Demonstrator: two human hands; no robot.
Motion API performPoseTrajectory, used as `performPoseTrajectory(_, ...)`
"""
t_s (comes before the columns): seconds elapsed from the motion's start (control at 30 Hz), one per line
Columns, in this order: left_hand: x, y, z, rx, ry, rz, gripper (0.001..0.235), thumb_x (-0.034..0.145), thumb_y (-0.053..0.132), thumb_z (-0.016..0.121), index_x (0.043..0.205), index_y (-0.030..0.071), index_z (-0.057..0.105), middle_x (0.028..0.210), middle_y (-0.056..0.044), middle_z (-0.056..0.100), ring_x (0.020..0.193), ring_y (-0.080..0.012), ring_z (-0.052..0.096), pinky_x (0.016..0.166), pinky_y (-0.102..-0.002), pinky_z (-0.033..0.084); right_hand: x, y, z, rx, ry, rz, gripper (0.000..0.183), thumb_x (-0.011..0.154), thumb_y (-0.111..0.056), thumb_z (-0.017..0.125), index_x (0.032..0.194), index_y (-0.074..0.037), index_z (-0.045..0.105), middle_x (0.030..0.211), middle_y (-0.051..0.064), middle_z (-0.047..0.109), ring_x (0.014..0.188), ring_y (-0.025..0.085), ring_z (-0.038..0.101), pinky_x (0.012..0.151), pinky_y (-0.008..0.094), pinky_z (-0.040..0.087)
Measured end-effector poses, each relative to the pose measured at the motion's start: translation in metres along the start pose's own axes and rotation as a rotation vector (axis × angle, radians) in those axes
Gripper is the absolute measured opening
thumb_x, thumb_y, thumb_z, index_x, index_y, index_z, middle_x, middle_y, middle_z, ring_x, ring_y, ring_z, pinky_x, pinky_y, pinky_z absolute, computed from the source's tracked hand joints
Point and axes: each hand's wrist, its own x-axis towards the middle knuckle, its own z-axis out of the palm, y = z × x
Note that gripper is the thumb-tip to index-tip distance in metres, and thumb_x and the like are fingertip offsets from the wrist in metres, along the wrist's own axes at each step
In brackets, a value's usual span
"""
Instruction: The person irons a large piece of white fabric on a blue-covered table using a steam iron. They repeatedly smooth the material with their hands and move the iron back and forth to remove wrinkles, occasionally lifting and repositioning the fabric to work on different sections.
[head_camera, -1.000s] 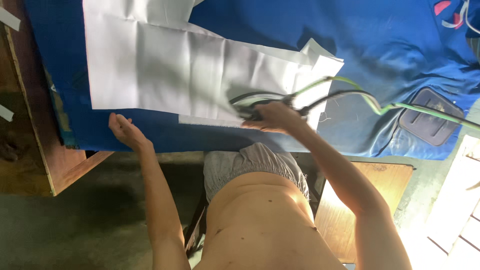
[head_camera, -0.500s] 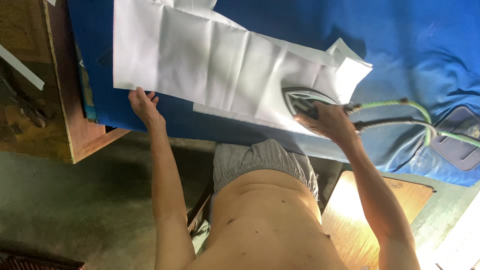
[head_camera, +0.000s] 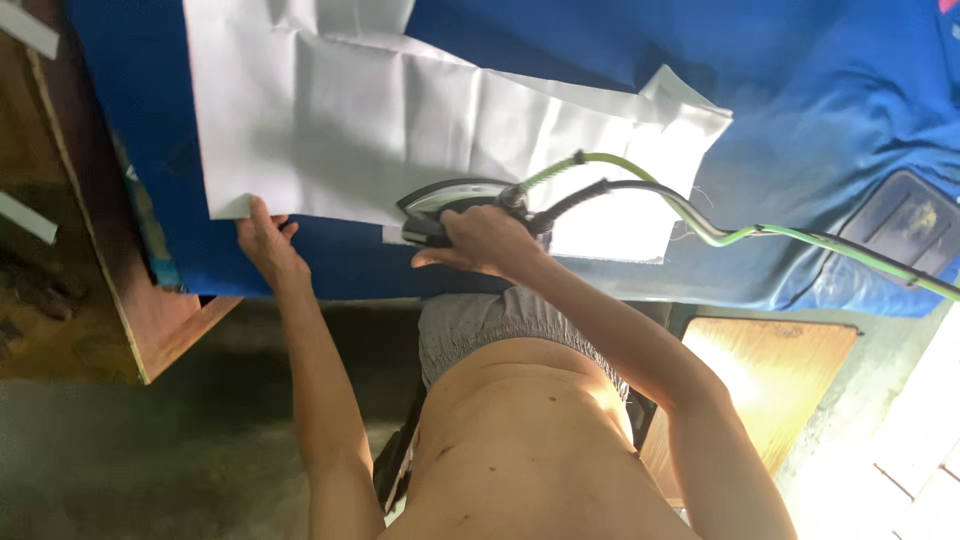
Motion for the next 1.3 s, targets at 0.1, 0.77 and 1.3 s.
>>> performPoseTrajectory(0.1,0.01,-0.014,-0.001,0.084,-0.005,0.08,0.052,0.104,0.054,0.063,0.127,0.008,0.059,0.106,-0.005,0.056,0.091,-0.0106,0.06,0.067,-0.016,0.059,-0.006,0.009,-0.004,0.012,0.045,-0.064,0.076,0.089,-0.084,0.049,0.089,-0.009,0.063,0.068,0.017,0.069,0.07,0.033,0.076,0.063,0.041,0.062)
performPoseTrajectory(0.77,-0.008,-0.006,0.012,0.099,0.093,0.167,0.04,0.099,0.046,0.068,0.112,0.008,0.067,0.102,-0.005,0.064,0.087,-0.0131,0.06,0.064,-0.018,0.054,-0.127,0.203,0.032,0.181,0.457,0.351,0.061,0.085,-0.071,0.075,0.089,-0.011,0.071,0.069,0.015,0.071,0.071,0.034,0.075,0.064,0.043,0.057)
performPoseTrajectory(1.3,0.006,-0.009,0.003,0.074,0.008,0.064,0.055,0.1,0.058,0.066,0.117,0.006,0.063,0.102,-0.005,0.058,0.089,-0.0117,0.06,0.068,-0.017,0.059,0.012,-0.016,0.007,0.066,0.125,-0.051,0.073,0.096,-0.077,0.046,0.086,-0.007,0.063,0.067,0.016,0.067,0.07,0.033,0.076,0.062,0.04,0.06)
